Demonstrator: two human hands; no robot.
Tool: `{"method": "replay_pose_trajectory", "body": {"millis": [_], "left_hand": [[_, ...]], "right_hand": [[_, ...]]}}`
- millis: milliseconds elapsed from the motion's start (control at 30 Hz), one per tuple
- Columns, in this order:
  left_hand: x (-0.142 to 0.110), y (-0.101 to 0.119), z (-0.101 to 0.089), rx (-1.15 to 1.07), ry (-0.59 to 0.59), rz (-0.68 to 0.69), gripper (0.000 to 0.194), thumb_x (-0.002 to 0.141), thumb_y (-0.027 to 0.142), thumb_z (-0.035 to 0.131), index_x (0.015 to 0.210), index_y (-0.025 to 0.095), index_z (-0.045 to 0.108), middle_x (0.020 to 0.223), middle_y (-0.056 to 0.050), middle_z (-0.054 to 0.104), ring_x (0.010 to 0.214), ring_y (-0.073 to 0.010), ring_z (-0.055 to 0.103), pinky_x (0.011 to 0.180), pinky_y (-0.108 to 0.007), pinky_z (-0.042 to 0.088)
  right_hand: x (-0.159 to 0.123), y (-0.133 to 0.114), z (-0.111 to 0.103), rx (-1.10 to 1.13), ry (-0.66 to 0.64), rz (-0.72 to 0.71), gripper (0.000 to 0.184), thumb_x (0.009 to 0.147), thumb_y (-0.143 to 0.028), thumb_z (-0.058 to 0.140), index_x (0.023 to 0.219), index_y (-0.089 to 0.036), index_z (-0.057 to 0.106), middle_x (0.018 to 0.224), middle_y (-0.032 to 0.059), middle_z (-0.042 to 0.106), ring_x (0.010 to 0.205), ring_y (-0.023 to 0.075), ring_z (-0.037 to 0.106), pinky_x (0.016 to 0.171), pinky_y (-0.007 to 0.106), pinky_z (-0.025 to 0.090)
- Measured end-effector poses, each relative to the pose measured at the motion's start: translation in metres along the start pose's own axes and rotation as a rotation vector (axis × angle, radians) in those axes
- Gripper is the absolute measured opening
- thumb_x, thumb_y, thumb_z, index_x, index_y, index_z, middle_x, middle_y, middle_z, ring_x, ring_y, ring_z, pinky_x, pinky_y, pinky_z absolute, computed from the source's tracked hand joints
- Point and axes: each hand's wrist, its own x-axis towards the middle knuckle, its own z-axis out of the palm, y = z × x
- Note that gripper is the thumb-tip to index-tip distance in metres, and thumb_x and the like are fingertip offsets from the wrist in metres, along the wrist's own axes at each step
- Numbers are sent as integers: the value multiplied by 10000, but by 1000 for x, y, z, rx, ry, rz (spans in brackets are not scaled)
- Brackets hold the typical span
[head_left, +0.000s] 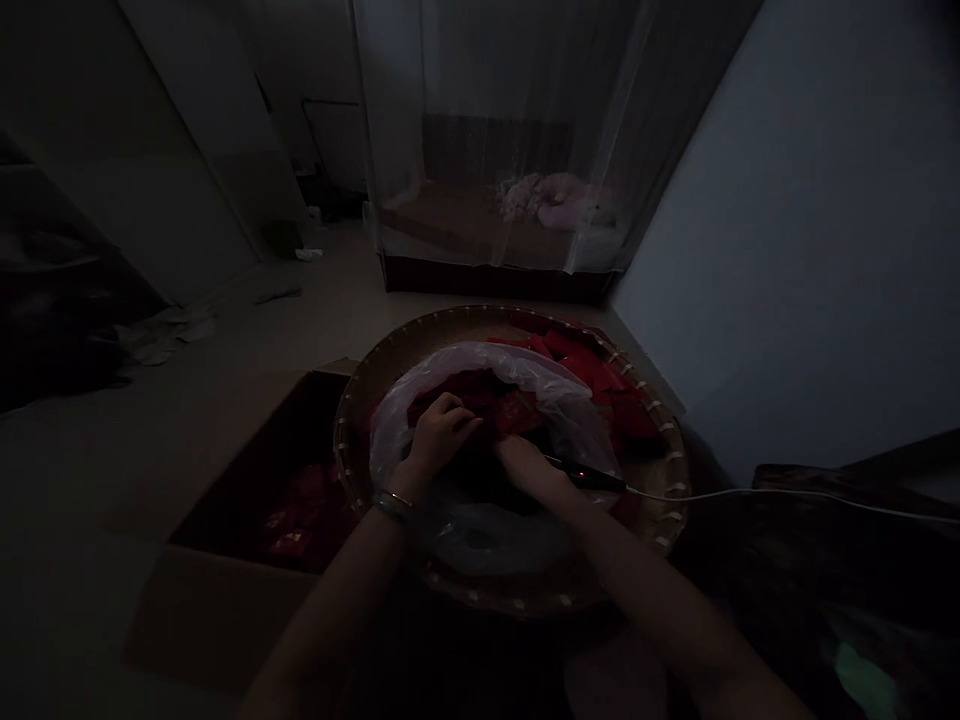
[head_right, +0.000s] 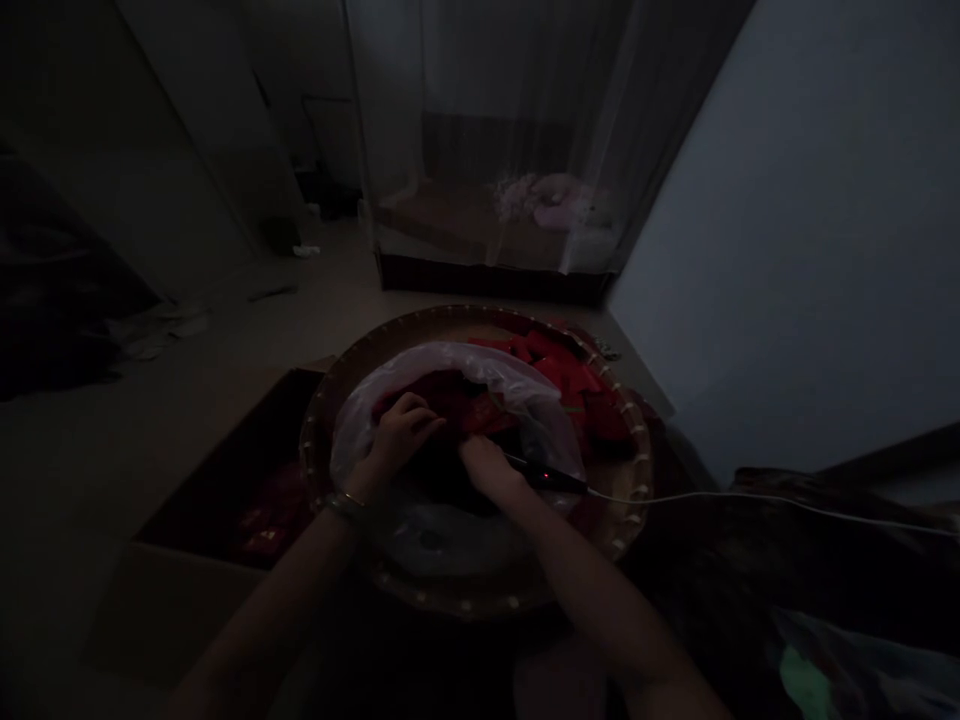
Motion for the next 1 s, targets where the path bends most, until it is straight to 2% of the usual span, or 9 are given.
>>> {"method": "replay_pose_trajectory", "body": {"millis": [233,333,433,500,600,667,767,867,1000], "left_hand": [[1,2,-1,-66,61,-31,82,810,253,631,800,175,652,847,-25,562,770,-118,570,687,-240,494],[2,2,-2,-61,79,-28,68,809,240,632,814,176,655,845,-23,569,783,-119,572,704,-242,500],[2,1,-2,-65,87,-26,62,799,240,642,812,182,661,839,-21,573,778,-120,574,705,-246,507],[2,0,-2,-68,78,-21,58,793,239,649,810,185,664,847,-23,574,782,-123,578,712,-252,513],[1,1,-2,-80,30,-1,49,803,216,635,823,188,670,882,-32,580,815,-130,587,731,-257,518],[0,3,-1,-88,-11,14,60,811,202,622,840,189,674,912,-40,582,835,-135,591,738,-260,519],[-1,5,-1,-100,-44,21,69,812,210,622,843,193,681,940,-50,584,838,-140,601,725,-259,523],[-1,5,0,-117,-64,12,77,813,205,618,838,200,690,964,-52,587,831,-137,612,720,-254,526],[-2,4,1,-128,-85,21,86,811,190,616,843,200,695,975,-59,596,834,-144,622,710,-257,531]], "right_hand": [[5,4,9,32,25,-12,404,810,-42,429,1184,-134,547,1145,183,601,978,218,620,787,282,450],[6,3,10,106,43,-25,351,809,-35,411,1082,-136,607,1044,170,649,934,211,635,764,273,439],[5,7,7,133,64,-9,296,743,-46,488,987,-128,634,942,147,680,878,220,645,714,265,434],[3,14,2,207,122,-13,278,691,-69,540,944,-134,633,899,111,687,839,206,641,690,251,430],[-5,28,-12,484,276,-41,208,647,-110,569,842,-153,626,790,36,671,734,162,612,658,236,427],[-12,36,-24,672,356,-56,148,638,-134,569,778,-157,613,748,9,649,703,144,591,652,233,433],[-20,38,-44,888,461,-46,139,662,-219,589,791,-168,603,750,-9,634,668,130,570,633,238,445],[-20,28,-57,999,533,-48,153,665,-261,617,792,-177,603,753,-8,632,669,130,577,633,241,458],[-7,15,-57,982,544,-105,148,678,-239,606,811,-179,626,789,4,651,711,136,604,663,248,476]]}}
